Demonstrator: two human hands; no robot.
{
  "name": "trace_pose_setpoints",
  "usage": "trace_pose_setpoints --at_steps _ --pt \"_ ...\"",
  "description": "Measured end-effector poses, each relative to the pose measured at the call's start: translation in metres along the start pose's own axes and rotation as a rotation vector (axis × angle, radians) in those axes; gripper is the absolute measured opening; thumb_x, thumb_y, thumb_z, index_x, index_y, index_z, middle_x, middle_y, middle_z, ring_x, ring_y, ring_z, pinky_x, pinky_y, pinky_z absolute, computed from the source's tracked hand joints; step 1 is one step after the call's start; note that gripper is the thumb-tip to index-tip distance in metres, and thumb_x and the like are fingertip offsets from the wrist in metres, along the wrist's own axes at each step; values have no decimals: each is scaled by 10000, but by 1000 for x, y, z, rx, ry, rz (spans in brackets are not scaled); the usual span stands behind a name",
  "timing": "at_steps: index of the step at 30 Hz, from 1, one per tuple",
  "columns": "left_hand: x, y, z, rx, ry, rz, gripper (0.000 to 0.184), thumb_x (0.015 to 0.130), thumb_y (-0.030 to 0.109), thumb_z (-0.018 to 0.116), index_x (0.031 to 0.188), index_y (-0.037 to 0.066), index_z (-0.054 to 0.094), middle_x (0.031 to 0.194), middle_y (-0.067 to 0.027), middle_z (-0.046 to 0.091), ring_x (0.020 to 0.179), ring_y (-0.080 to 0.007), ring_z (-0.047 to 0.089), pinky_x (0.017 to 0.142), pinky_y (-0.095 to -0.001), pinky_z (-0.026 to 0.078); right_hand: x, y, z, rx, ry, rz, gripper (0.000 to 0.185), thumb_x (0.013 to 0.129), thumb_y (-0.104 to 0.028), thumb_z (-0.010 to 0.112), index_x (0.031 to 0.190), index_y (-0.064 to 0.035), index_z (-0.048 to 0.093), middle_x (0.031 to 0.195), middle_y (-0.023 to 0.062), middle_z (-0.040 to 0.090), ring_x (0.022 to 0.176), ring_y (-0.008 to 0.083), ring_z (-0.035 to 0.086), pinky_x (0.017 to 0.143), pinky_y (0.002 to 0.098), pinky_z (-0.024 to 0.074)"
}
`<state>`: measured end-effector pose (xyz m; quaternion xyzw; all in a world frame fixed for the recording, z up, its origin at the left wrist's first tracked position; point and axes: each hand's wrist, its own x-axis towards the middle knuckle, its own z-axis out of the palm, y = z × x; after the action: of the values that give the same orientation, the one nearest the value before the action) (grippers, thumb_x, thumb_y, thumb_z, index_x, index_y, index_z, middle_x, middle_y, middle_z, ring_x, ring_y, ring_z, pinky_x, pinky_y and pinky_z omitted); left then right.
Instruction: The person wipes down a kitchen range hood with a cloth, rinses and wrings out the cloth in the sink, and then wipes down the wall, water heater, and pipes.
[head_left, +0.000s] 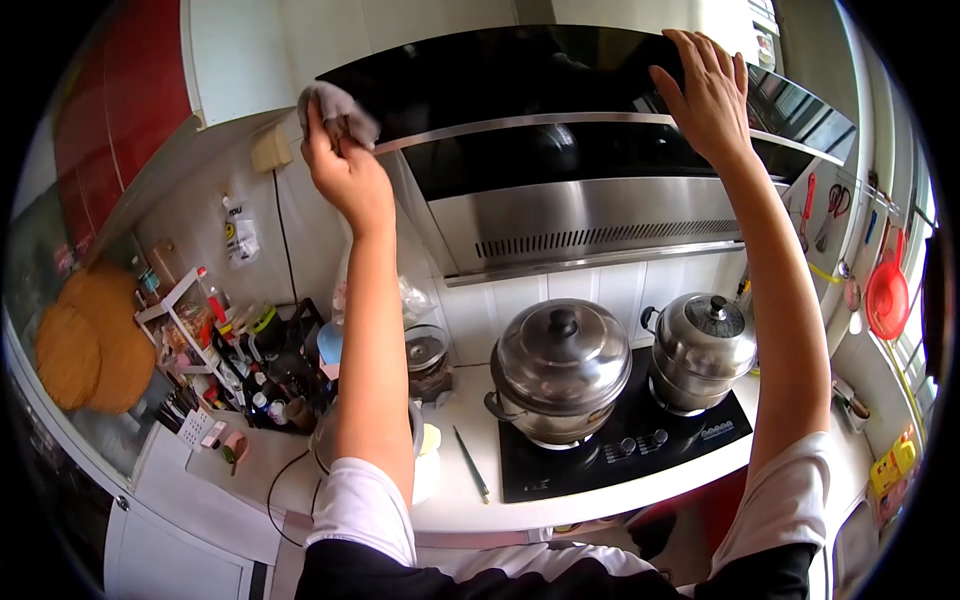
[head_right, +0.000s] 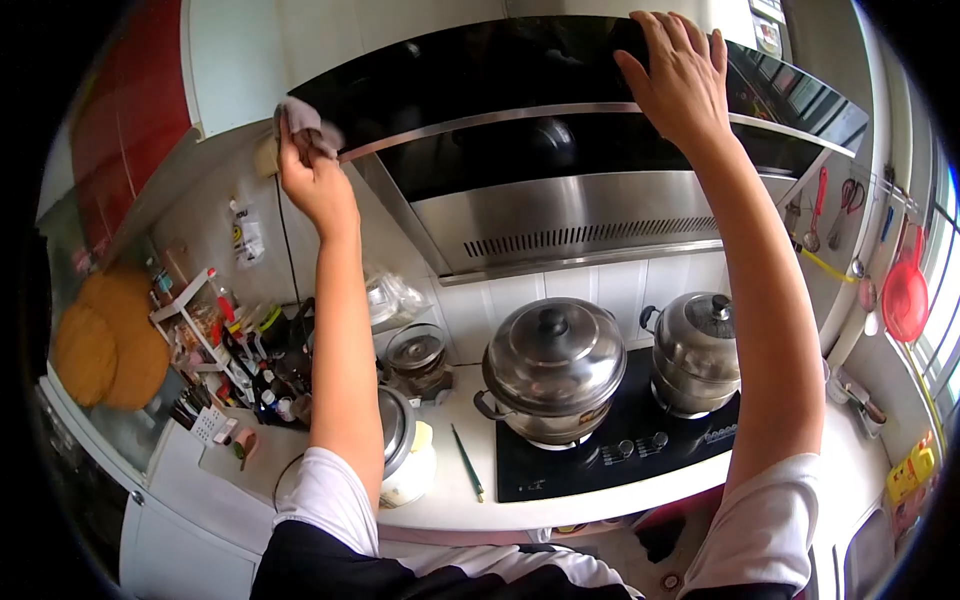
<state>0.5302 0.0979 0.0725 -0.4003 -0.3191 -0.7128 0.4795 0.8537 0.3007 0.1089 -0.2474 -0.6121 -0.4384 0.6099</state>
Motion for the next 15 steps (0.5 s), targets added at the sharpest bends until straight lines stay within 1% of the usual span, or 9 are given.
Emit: trace_pose_setpoints --at_steps 3,5,6,8,10,12,13,14,15 --pt "-22 -1 -10 -379 -60 -376 392 951 19 500 1342 15 536 1054 -64 585 881 -146 586 802 -255 483 0 1 3 11 -6 5 525 978 -486 477 1394 -164 471 1390 110 520 1364 301 397 1162 525 163" --pt "-30 -20 -15 -247 -38 -329 229 1002 168 531 1174 34 599 843 36 555 621 -30 396 521 -202 314 -1 1 8 21 20 11 522 978 -485 476 1390 -164 475 1384 112 525 1357 302 407 1162 521 165" --pt "-25 -20 -17 -251 -41 -329 229 1002 168 531 1174 34 599 843 36 555 621 -30 396 521 -202 314 -1 0 9 36 47 11 520 978 -485 475 1387 -164 480 1377 114 530 1349 303 416 1162 518 167" --pt "-6 -8 -21 -353 -158 -422 327 975 94 540 1294 26 563 897 14 572 793 -89 523 713 -183 427 0 0 10 14 41 21 516 980 -484 473 1384 -163 484 1371 116 535 1344 303 423 1166 513 166" --pt "17 -8 -12 -384 -173 -462 350 974 78 526 1322 44 550 992 -28 597 848 -122 556 736 -234 455 4 -11 -5 -4 28 30 513 982 -484 471 1382 -163 488 1365 117 540 1339 303 430 1169 509 166" --pt "34 -11 -1 -290 -132 -66 386 936 38 545 1319 77 572 1115 -104 592 985 -223 581 815 -325 483 12 -25 -31 157 -90 178 536 851 -310 656 1344 -133 542 1249 200 558 1265 307 464 1142 446 257" --pt "36 2 0 46 -71 236 398 928 17 548 1319 83 575 1088 -118 584 1001 -257 579 851 -350 477 9 -18 -21 150 -88 182 536 851 -310 656 1344 -133 542 1249 200 558 1265 307 464 1142 446 257" --pt "33 15 1 388 -5 534 411 919 -5 551 1319 89 578 1060 -132 576 1018 -292 577 886 -375 472 4 -8 -3 46 -40 113 511 918 -398 562 1361 -147 518 1304 158 552 1298 306 452 1159 475 210" --pt "26 16 4 257 -103 475 449 890 -21 557 1305 142 609 1178 -173 558 1124 -361 544 930 -432 455 3 -7 2 -57 9 41 510 985 -486 468 1379 -162 494 1360 115 546 1331 305 441 1176 503 162"
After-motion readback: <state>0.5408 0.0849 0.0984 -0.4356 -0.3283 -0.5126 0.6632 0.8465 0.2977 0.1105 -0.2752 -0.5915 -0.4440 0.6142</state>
